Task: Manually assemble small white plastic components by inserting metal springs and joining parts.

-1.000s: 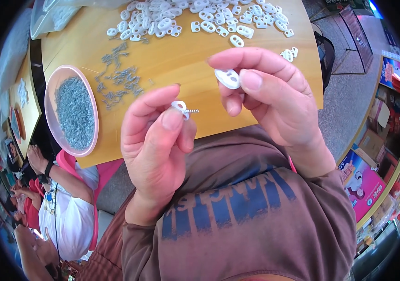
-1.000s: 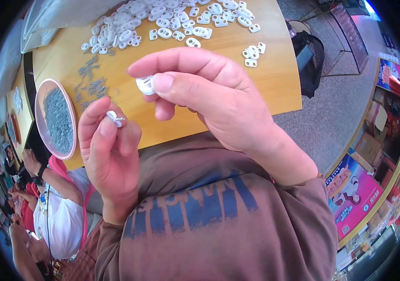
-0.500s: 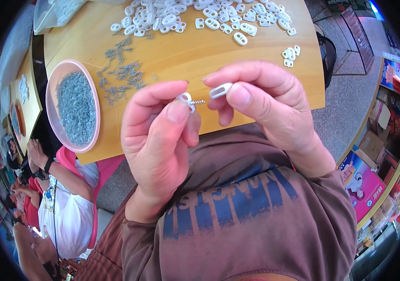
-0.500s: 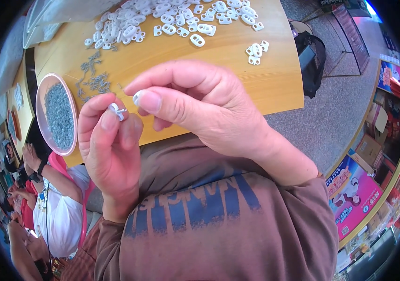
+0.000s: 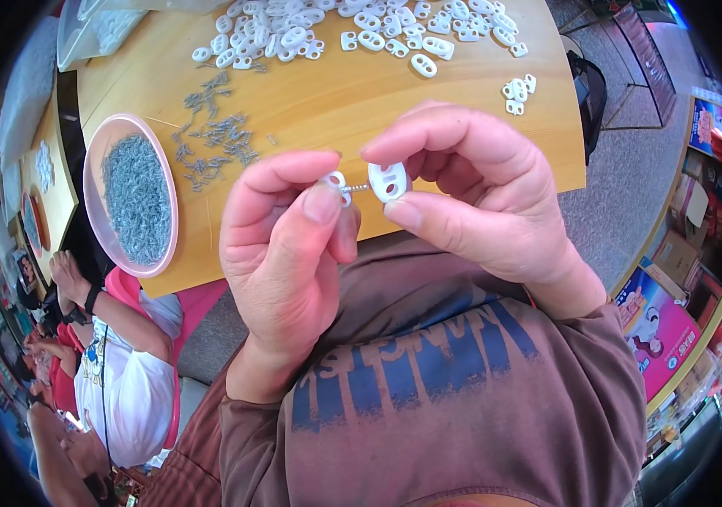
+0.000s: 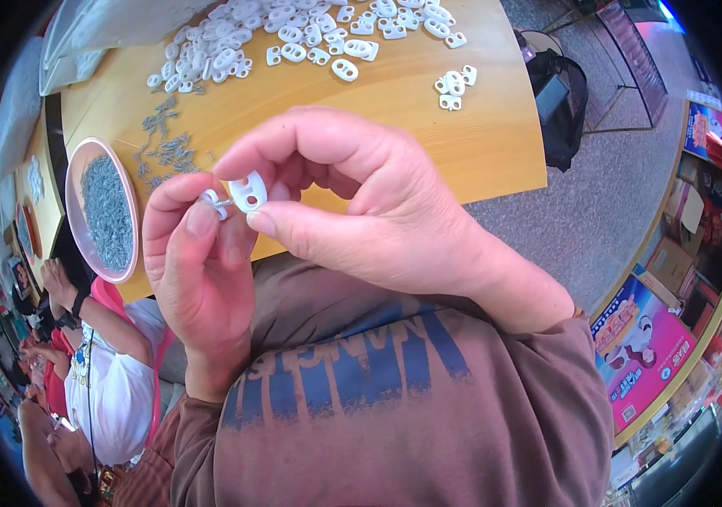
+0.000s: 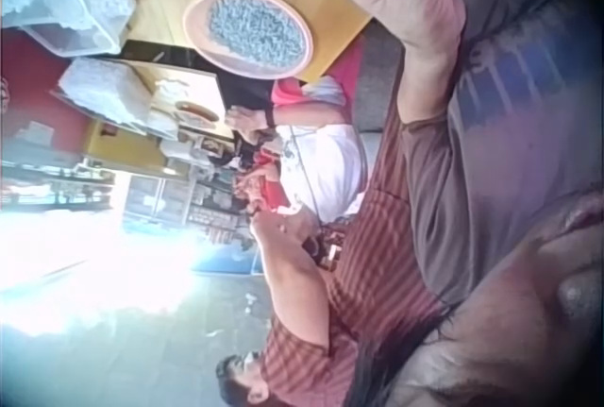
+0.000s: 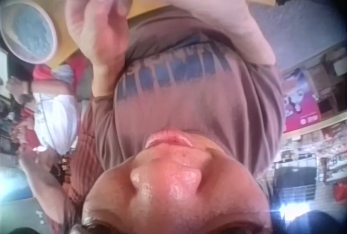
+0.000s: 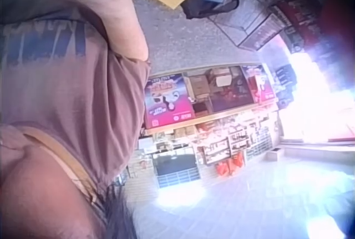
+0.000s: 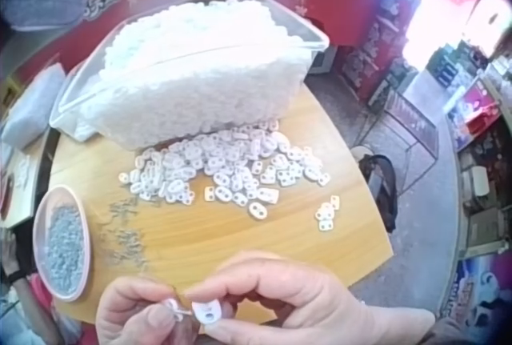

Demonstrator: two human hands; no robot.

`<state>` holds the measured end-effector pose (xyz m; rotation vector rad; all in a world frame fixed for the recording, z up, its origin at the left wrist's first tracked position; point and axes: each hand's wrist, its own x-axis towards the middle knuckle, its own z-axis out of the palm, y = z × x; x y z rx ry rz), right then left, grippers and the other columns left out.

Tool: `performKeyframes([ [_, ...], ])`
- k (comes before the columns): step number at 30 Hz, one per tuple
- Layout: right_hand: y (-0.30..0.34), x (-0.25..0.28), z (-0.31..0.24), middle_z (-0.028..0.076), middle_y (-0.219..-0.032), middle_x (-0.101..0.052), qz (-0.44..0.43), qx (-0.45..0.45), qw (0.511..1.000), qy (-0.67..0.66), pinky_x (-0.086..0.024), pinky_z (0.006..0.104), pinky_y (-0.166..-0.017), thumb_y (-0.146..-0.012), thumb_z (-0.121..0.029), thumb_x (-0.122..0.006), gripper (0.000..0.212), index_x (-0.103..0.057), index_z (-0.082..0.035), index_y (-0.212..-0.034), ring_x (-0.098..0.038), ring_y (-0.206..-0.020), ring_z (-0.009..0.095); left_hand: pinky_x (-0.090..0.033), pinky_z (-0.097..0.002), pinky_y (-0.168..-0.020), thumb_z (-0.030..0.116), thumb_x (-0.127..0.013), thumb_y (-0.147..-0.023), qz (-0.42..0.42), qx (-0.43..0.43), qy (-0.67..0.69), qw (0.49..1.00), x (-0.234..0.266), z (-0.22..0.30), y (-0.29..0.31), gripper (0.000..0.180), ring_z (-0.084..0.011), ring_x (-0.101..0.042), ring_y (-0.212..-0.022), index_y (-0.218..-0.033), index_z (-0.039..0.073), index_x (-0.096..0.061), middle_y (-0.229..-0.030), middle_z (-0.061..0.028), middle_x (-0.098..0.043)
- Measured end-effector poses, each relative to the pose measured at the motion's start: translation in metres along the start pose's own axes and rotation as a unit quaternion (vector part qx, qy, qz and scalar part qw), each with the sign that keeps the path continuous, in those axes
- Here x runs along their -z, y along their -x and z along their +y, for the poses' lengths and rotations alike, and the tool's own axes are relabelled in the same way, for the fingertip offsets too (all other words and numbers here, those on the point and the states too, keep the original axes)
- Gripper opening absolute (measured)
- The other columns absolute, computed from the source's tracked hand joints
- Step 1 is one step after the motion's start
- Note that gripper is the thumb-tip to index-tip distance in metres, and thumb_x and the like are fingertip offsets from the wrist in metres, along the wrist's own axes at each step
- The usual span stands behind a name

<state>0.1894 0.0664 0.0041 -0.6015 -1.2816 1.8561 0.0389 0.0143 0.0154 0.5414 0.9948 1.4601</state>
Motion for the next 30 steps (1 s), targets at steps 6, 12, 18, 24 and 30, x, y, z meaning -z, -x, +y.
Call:
performKeyframes([
  [6, 0.0, 0.0008, 0.0008, 0.007, -0.093, -0.052, 0.003, -0.003, 0.999, 0.035, -0.041, 0.0231, -0.077, -0.076, 0.007, -0.056, 0.028, -0.052, 0.004, -0.104, -0.051, -0.086, 0.011, -0.037, -0.0194, -0.051, 0.002, -0.05, -0.083, -0.013, -0.005, -0.008, 1.0, 0.002, -0.0036, -0.0009, 0.016, -0.0068, -0.044, -0.053, -0.098, -0.003, -0.051, -0.071, -0.003, -0.052],
  [12, -0.0025, 0.0017, -0.0013, 0.007, -0.089, -0.052, -0.008, 0.036, 0.985, 0.168, -0.041, 0.0224, -0.071, -0.074, 0.007, -0.057, 0.027, -0.055, 0.002, -0.101, -0.051, -0.081, 0.012, -0.037, -0.0195, -0.052, -0.001, -0.048, -0.083, 0.005, -0.007, -0.018, 1.0, 0.0028, -0.0033, -0.0012, 0.016, -0.0067, -0.044, -0.054, -0.098, -0.003, -0.05, -0.069, -0.0024, -0.051],
  [18, -0.0041, -0.0001, 0.001, 0.007, -0.084, -0.054, 0.009, 0.056, 0.979, 0.194, -0.042, 0.0225, -0.068, -0.072, 0.007, -0.058, 0.024, -0.057, 0.001, -0.096, -0.052, -0.078, 0.013, -0.037, -0.0195, -0.052, -0.002, -0.047, -0.082, 0.007, -0.003, -0.032, 0.999, 0.0024, -0.0041, -0.0009, 0.016, -0.0067, -0.044, -0.054, -0.098, -0.003, -0.05, -0.07, -0.0023, -0.051],
  [24, -0.0062, 0.0004, 0.0014, 0.007, -0.083, -0.056, 0.007, 0.12, 0.959, 0.258, -0.042, 0.0236, -0.068, -0.072, 0.005, -0.059, 0.022, -0.059, 0.0, -0.093, -0.053, -0.076, 0.014, -0.037, -0.0198, -0.053, -0.002, -0.046, -0.082, -0.004, -0.02, -0.037, 0.999, 0.0049, -0.0057, -0.0006, 0.016, -0.0068, -0.044, -0.054, -0.097, -0.003, -0.05, -0.071, -0.0027, -0.051],
  [30, -0.0057, -0.0001, 0.0035, 0.007, -0.083, -0.056, 0.016, 0.104, 0.971, 0.214, -0.042, 0.0239, -0.068, -0.072, 0.006, -0.059, 0.022, -0.059, 0.001, -0.093, -0.053, -0.076, 0.015, -0.037, -0.0202, -0.052, -0.002, -0.047, -0.082, 0.023, -0.012, -0.037, 0.999, 0.0009, -0.004, -0.0017, 0.015, -0.007, -0.044, -0.054, -0.097, -0.004, -0.051, -0.072, -0.003, -0.051],
])
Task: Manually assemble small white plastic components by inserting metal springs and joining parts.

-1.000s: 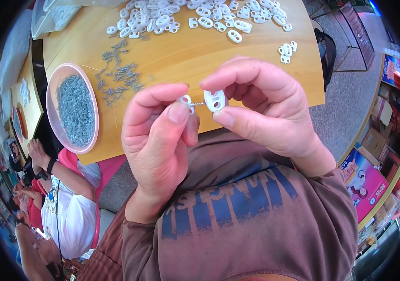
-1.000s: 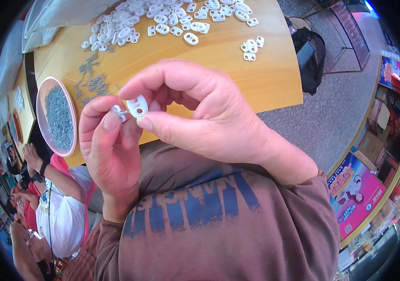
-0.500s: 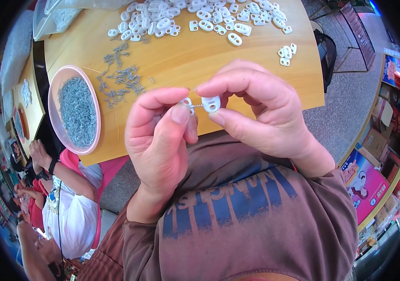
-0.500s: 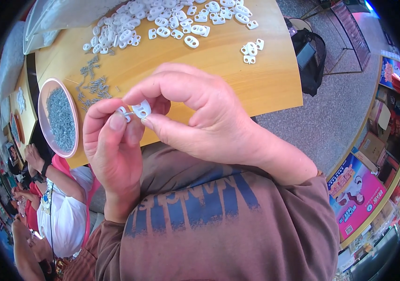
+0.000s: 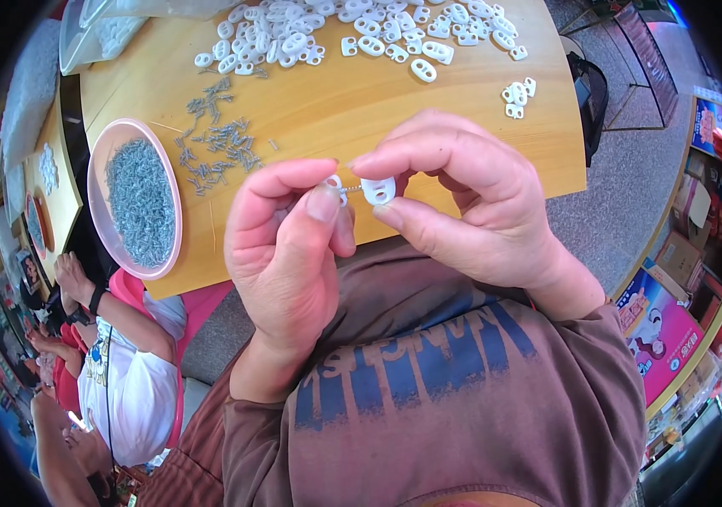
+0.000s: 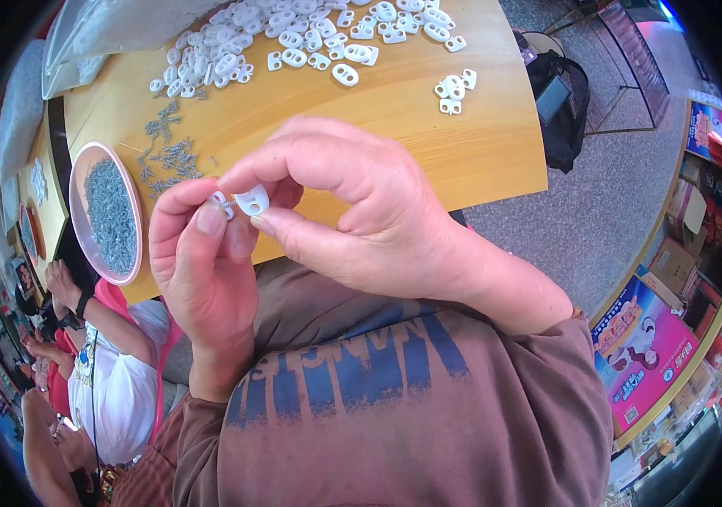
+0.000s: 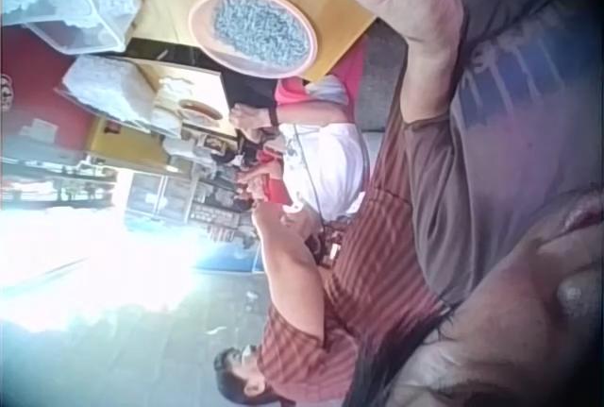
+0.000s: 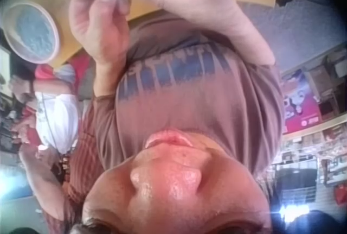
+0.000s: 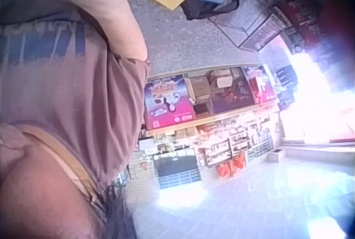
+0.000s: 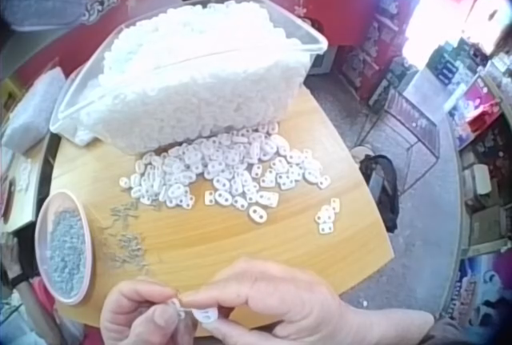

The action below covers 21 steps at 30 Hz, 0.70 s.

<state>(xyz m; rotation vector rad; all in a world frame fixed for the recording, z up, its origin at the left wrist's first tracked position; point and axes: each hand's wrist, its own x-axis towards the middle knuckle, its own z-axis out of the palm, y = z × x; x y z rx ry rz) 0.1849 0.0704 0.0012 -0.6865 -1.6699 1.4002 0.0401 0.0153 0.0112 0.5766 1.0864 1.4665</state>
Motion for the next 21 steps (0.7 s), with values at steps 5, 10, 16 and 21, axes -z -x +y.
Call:
performKeyframes([
  [5, 0.0, -0.0004, 0.0006, 0.008, -0.084, -0.056, -0.005, -0.014, 1.0, -0.008, -0.043, 0.0239, -0.069, -0.072, 0.006, -0.059, 0.022, -0.058, 0.001, -0.093, -0.054, -0.078, 0.015, -0.037, -0.0199, -0.052, -0.002, -0.047, -0.082, -0.016, -0.009, 0.005, 1.0, 0.0043, -0.0018, 0.0004, 0.015, -0.0071, -0.044, -0.054, -0.097, -0.004, -0.051, -0.072, -0.0033, -0.051],
  [10, -0.0001, -0.0016, 0.0026, 0.008, -0.084, -0.057, -0.001, 0.009, 1.0, 0.005, -0.043, 0.0243, -0.068, -0.072, 0.005, -0.06, 0.023, -0.059, 0.0, -0.094, -0.054, -0.078, 0.016, -0.037, -0.0194, -0.051, -0.002, -0.047, -0.082, -0.01, -0.006, -0.001, 1.0, 0.0019, -0.002, 0.0007, 0.015, -0.0072, -0.045, -0.054, -0.097, -0.003, -0.051, -0.072, -0.0034, -0.052],
  [16, -0.0031, -0.0052, 0.0001, 0.006, -0.081, -0.059, 0.008, 0.056, 0.996, 0.075, -0.045, 0.0257, -0.065, -0.07, 0.005, -0.061, 0.024, -0.061, -0.002, -0.092, -0.056, -0.074, 0.018, -0.038, -0.0175, -0.05, -0.002, -0.049, -0.082, -0.011, -0.008, -0.004, 1.0, 0.0008, -0.0036, 0.002, 0.015, -0.0069, -0.046, -0.055, -0.097, -0.003, -0.05, -0.076, -0.005, -0.054],
  [21, -0.0035, -0.0053, 0.001, 0.006, -0.08, -0.059, 0.006, 0.062, 0.994, 0.09, -0.045, 0.0253, -0.064, -0.07, 0.005, -0.062, 0.025, -0.06, -0.002, -0.094, -0.057, -0.072, 0.017, -0.039, -0.0174, -0.049, -0.001, -0.051, -0.082, 0.009, 0.0, 0.012, 1.0, -0.0036, -0.0032, 0.0021, 0.015, -0.0074, -0.048, -0.054, -0.097, -0.002, -0.049, -0.078, -0.0066, -0.056],
])
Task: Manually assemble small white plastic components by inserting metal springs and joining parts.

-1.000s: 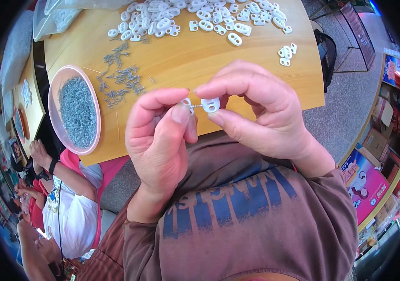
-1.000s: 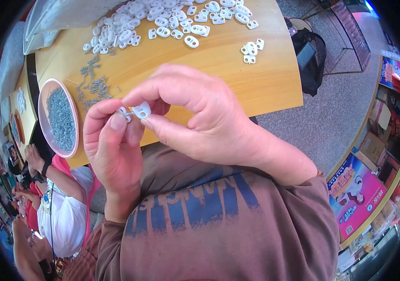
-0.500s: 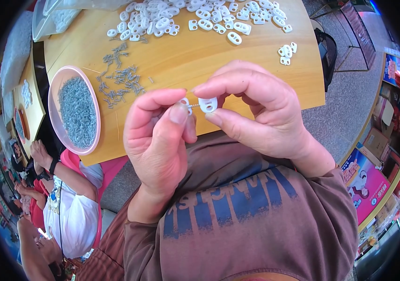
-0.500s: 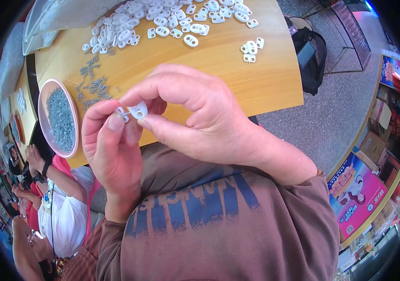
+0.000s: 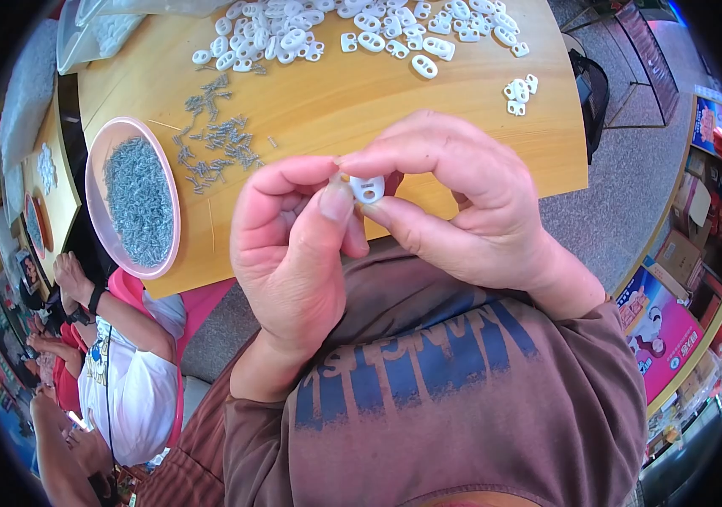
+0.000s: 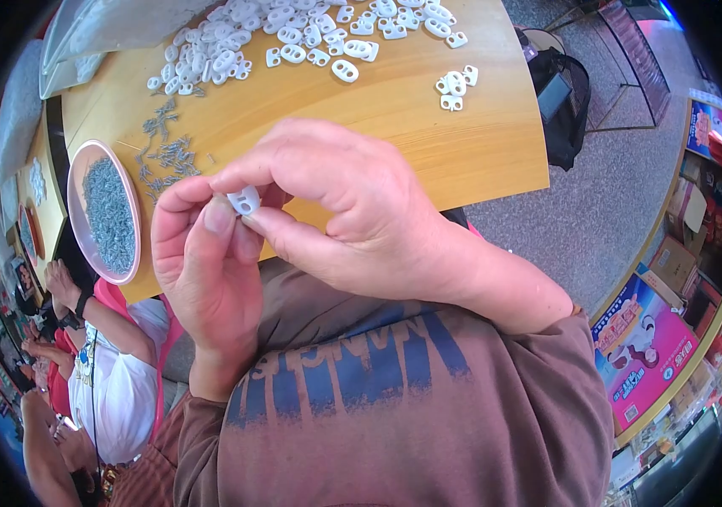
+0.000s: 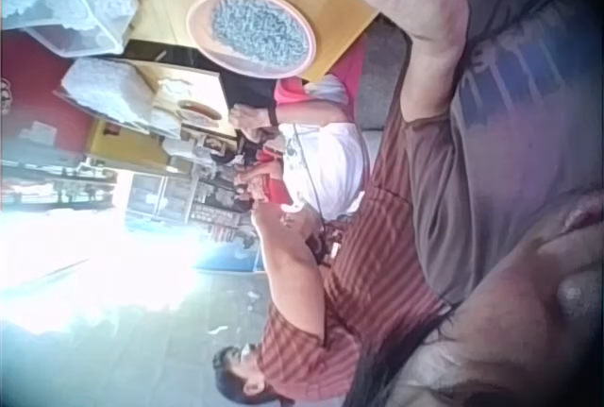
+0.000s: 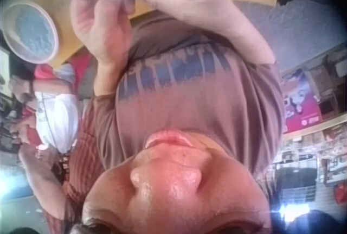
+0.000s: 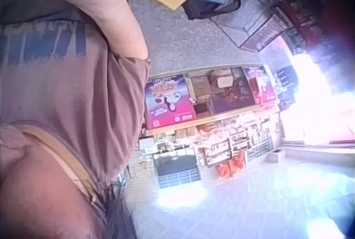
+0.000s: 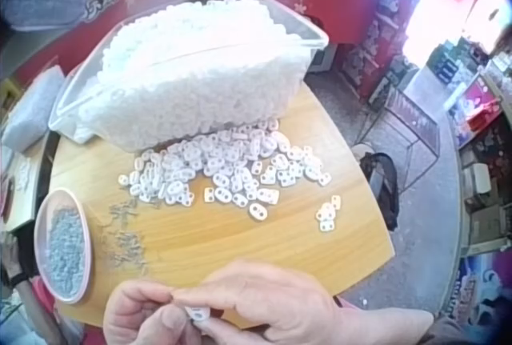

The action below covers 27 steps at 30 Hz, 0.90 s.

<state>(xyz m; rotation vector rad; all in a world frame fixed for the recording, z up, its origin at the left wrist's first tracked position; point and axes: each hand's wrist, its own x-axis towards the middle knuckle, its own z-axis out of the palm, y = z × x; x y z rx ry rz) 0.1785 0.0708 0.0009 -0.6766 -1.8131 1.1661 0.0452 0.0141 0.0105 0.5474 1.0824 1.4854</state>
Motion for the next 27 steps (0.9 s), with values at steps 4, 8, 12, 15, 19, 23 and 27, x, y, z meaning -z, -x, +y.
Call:
performKeyframes([
  [4, 0.004, 0.0, -0.003, 0.008, -0.085, -0.057, 0.001, -0.075, 0.994, -0.081, -0.045, 0.0239, -0.066, -0.073, 0.006, -0.06, 0.026, -0.056, 0.001, -0.098, -0.056, -0.075, 0.014, -0.041, -0.0181, -0.05, 0.0, -0.051, -0.082, -0.035, -0.011, -0.004, 0.999, 0.004, -0.002, 0.001, 0.016, -0.0084, -0.05, -0.055, -0.098, -0.003, -0.049, -0.08, -0.0085, -0.057],
  [8, 0.008, 0.0, -0.005, 0.009, -0.091, -0.054, 0.021, -0.146, 0.973, -0.176, -0.045, 0.0234, -0.07, -0.076, 0.006, -0.057, 0.025, -0.054, 0.003, -0.1, -0.055, -0.08, 0.013, -0.045, -0.0203, -0.055, 0.001, -0.051, -0.083, -0.033, -0.019, -0.018, 0.999, 0.002, -0.002, 0.003, 0.019, -0.0108, -0.054, -0.059, -0.101, -0.004, -0.05, -0.084, -0.0109, -0.058],
  [12, 0.008, 0.005, -0.002, 0.008, -0.091, -0.054, -0.002, -0.144, 0.976, -0.16, -0.044, 0.0232, -0.073, -0.077, 0.006, -0.056, 0.025, -0.055, 0.003, -0.101, -0.054, -0.082, 0.014, -0.047, -0.0217, -0.056, 0.001, -0.051, -0.083, -0.05, -0.036, -0.062, 0.996, 0.007, -0.002, 0.005, 0.019, -0.012, -0.055, -0.061, -0.101, -0.005, -0.05, -0.086, -0.0116, -0.058],
  [15, 0.009, 0.005, 0.0, 0.009, -0.091, -0.054, 0.001, -0.147, 0.968, -0.205, -0.044, 0.0236, -0.073, -0.077, 0.005, -0.056, 0.025, -0.056, 0.003, -0.102, -0.054, -0.083, 0.014, -0.047, -0.0214, -0.055, 0.001, -0.052, -0.083, -0.044, -0.037, -0.069, 0.996, 0.008, -0.004, 0.005, 0.018, -0.012, -0.055, -0.062, -0.1, -0.005, -0.05, -0.087, -0.0117, -0.058],
  [19, 0.007, 0.006, -0.003, 0.009, -0.091, -0.054, -0.022, -0.142, 0.963, -0.23, -0.044, 0.0238, -0.071, -0.079, 0.002, -0.054, 0.025, -0.057, 0.003, -0.104, -0.053, -0.084, 0.014, -0.047, -0.0211, -0.055, 0.0, -0.053, -0.082, -0.07, -0.029, -0.044, 0.996, 0.009, -0.004, 0.005, 0.019, -0.0123, -0.056, -0.063, -0.1, -0.004, -0.048, -0.089, -0.0121, -0.057],
  [23, 0.009, 0.004, -0.002, 0.009, -0.089, -0.055, -0.033, -0.14, 0.954, -0.262, -0.044, 0.0242, -0.07, -0.081, 0.0, -0.053, 0.024, -0.056, 0.004, -0.105, -0.052, -0.083, 0.015, -0.049, -0.0223, -0.056, -0.002, -0.053, -0.081, -0.087, -0.029, -0.019, 0.996, 0.011, -0.004, 0.007, 0.023, -0.014, -0.056, -0.064, -0.103, -0.004, -0.045, -0.091, -0.0137, -0.056],
  [27, 0.008, 0.005, -0.005, 0.009, -0.088, -0.055, -0.042, -0.139, 0.959, -0.245, -0.044, 0.0239, -0.069, -0.082, 0.001, -0.052, 0.023, -0.054, 0.005, -0.105, -0.053, -0.083, 0.014, -0.05, -0.0239, -0.058, -0.003, -0.052, -0.081, -0.114, -0.033, -0.01, 0.993, 0.011, -0.004, 0.009, 0.027, -0.0162, -0.058, -0.068, -0.107, -0.004, -0.043, -0.094, -0.0156, -0.056],
])
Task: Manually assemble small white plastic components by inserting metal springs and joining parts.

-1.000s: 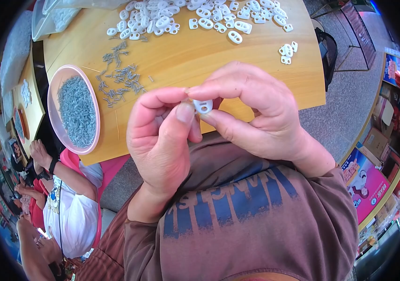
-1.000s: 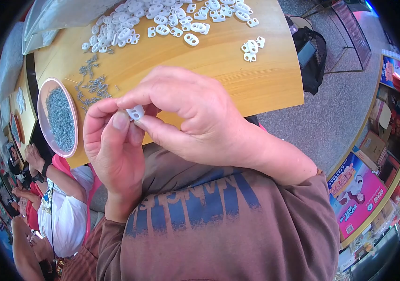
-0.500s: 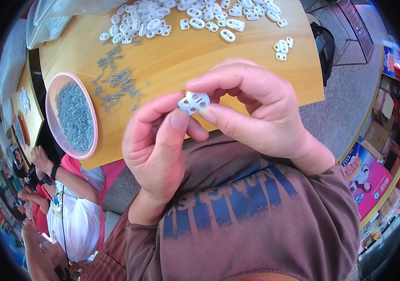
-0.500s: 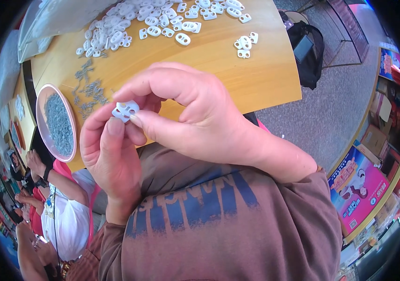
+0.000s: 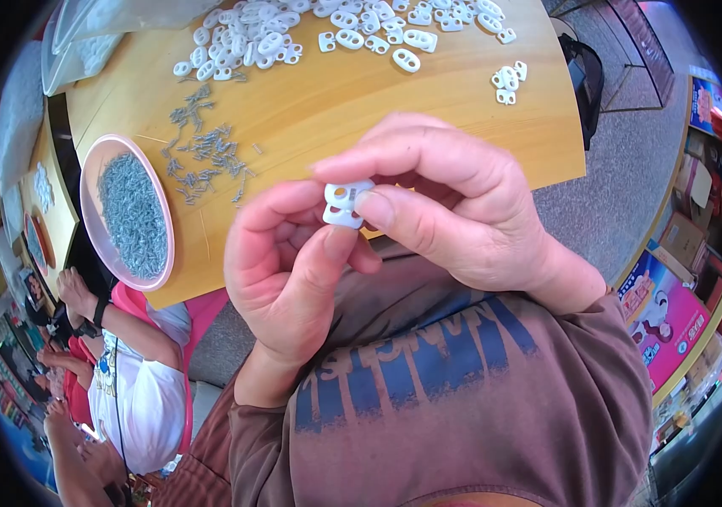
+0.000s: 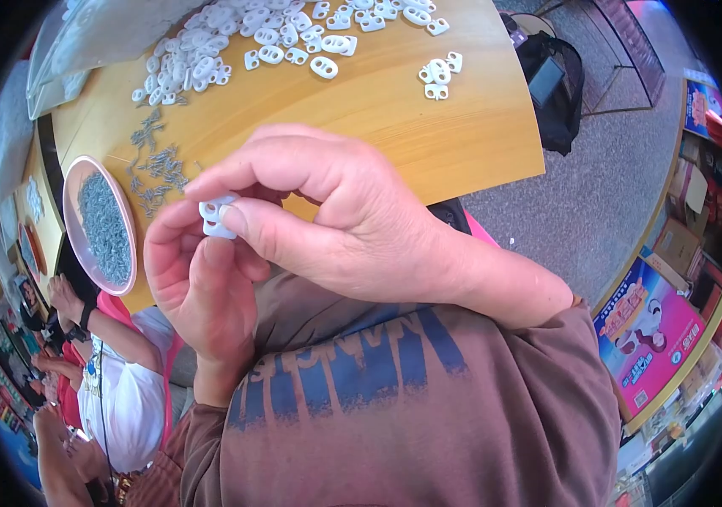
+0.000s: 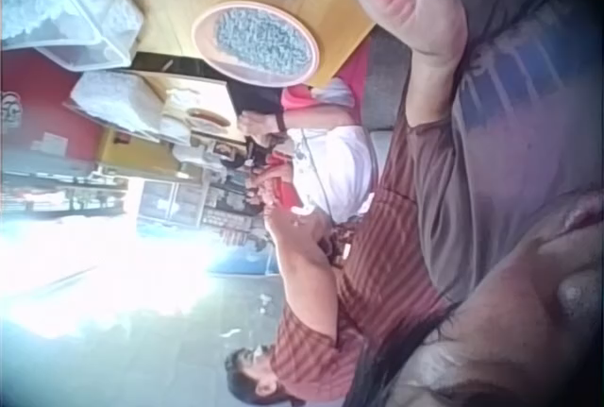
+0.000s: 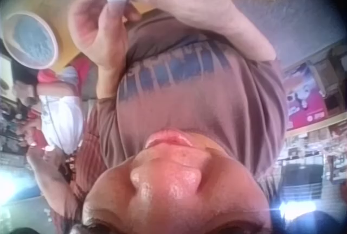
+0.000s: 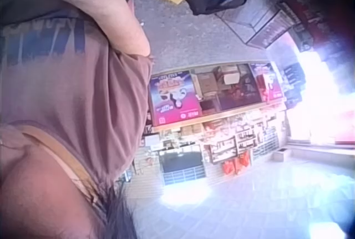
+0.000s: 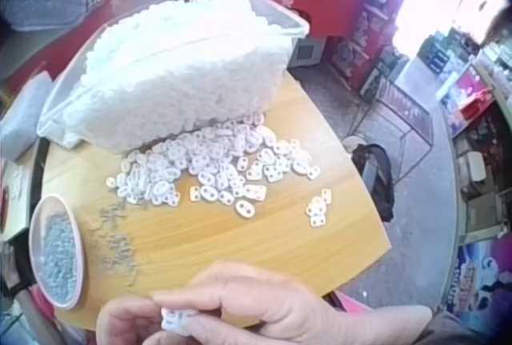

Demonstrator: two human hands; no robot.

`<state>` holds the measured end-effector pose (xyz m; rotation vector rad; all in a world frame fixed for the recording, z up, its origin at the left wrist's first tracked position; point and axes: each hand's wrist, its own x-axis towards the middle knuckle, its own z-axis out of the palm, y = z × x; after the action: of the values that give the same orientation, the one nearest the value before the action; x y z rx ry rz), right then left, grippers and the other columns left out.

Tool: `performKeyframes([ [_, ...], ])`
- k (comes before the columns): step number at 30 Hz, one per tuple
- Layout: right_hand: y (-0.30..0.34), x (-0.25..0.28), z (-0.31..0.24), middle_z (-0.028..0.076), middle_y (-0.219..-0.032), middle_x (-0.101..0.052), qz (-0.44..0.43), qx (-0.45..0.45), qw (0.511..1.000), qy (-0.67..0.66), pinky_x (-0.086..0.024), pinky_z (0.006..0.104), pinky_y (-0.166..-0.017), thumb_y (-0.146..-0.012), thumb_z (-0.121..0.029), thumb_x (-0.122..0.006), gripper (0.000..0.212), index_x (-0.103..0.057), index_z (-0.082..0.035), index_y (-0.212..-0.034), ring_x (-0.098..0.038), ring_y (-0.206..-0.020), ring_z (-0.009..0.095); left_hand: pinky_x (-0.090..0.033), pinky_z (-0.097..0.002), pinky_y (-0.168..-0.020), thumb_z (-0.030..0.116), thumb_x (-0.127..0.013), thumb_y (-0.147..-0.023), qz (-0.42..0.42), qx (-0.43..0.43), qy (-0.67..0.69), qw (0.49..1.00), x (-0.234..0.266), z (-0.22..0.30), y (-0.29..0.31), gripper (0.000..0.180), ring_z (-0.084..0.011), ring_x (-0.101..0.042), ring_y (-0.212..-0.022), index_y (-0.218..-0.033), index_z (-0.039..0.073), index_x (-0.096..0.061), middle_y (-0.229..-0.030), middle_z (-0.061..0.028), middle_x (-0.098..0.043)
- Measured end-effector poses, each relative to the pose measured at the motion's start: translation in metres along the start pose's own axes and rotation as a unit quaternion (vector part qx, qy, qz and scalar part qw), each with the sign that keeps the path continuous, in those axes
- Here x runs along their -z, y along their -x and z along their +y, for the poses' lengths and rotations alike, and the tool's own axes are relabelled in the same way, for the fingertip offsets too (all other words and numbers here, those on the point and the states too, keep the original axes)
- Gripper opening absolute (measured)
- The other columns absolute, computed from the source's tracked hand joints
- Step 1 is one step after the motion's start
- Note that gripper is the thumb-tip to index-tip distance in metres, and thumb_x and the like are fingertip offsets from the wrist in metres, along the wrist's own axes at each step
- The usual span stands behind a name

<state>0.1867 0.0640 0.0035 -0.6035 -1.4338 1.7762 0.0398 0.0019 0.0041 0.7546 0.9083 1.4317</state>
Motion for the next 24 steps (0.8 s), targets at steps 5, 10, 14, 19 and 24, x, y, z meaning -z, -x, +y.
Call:
performKeyframes([
  [5, 0.002, -0.005, -0.005, 0.009, -0.088, -0.055, 0.054, -0.096, 0.984, -0.139, -0.045, 0.0226, -0.07, -0.081, 0.004, -0.052, 0.019, -0.051, 0.004, -0.101, -0.055, -0.081, 0.012, -0.051, -0.0245, -0.06, -0.004, -0.051, -0.081, -0.017, 0.001, -0.031, 0.999, 0.004, 0.001, 0.001, 0.032, -0.0169, -0.058, -0.073, -0.112, -0.005, -0.041, -0.097, -0.0171, -0.056],
  [10, 0.0, 0.002, 0.001, 0.009, -0.089, -0.055, -0.001, -0.016, 0.999, -0.031, -0.045, 0.0244, -0.072, -0.08, 0.004, -0.054, 0.018, -0.053, 0.003, -0.098, -0.055, -0.082, 0.013, -0.052, -0.025, -0.062, -0.004, -0.051, -0.081, -0.015, -0.025, -0.083, 0.996, 0.004, 0.002, 0.001, 0.034, -0.0173, -0.059, -0.077, -0.114, -0.005, -0.041, -0.098, -0.0172, -0.055],
  [14, 0.0, 0.0, 0.006, 0.01, -0.089, -0.055, -0.003, 0.007, 0.997, -0.081, -0.044, 0.0256, -0.074, -0.079, 0.004, -0.055, 0.018, -0.053, 0.003, -0.096, -0.055, -0.082, 0.014, -0.052, -0.0253, -0.063, -0.003, -0.053, -0.08, -0.029, -0.038, -0.081, 0.996, 0.006, 0.001, 0.002, 0.035, -0.0167, -0.058, -0.078, -0.114, -0.004, -0.043, -0.1, -0.0164, -0.054],
  [19, 0.001, -0.004, 0.002, 0.009, -0.089, -0.056, 0.023, -0.083, 0.97, -0.227, -0.045, 0.0255, -0.074, -0.078, 0.004, -0.056, 0.018, -0.054, 0.003, -0.096, -0.055, -0.082, 0.014, -0.051, -0.0236, -0.062, -0.002, -0.056, -0.079, -0.029, -0.043, -0.086, 0.995, 0.011, -0.001, 0.002, 0.035, -0.0152, -0.058, -0.077, -0.113, -0.004, -0.045, -0.098, -0.0145, -0.054],
  [24, 0.0, -0.004, 0.002, 0.009, -0.089, -0.056, 0.026, -0.111, 0.962, -0.249, -0.045, 0.0249, -0.072, -0.076, 0.003, -0.059, 0.022, -0.054, 0.003, -0.097, -0.055, -0.082, 0.013, -0.049, -0.0224, -0.062, 0.001, -0.057, -0.08, -0.036, -0.059, -0.13, 0.989, 0.013, 0.0, 0.0, 0.032, -0.0144, -0.056, -0.082, -0.11, -0.004, -0.049, -0.096, -0.0131, -0.054],
])
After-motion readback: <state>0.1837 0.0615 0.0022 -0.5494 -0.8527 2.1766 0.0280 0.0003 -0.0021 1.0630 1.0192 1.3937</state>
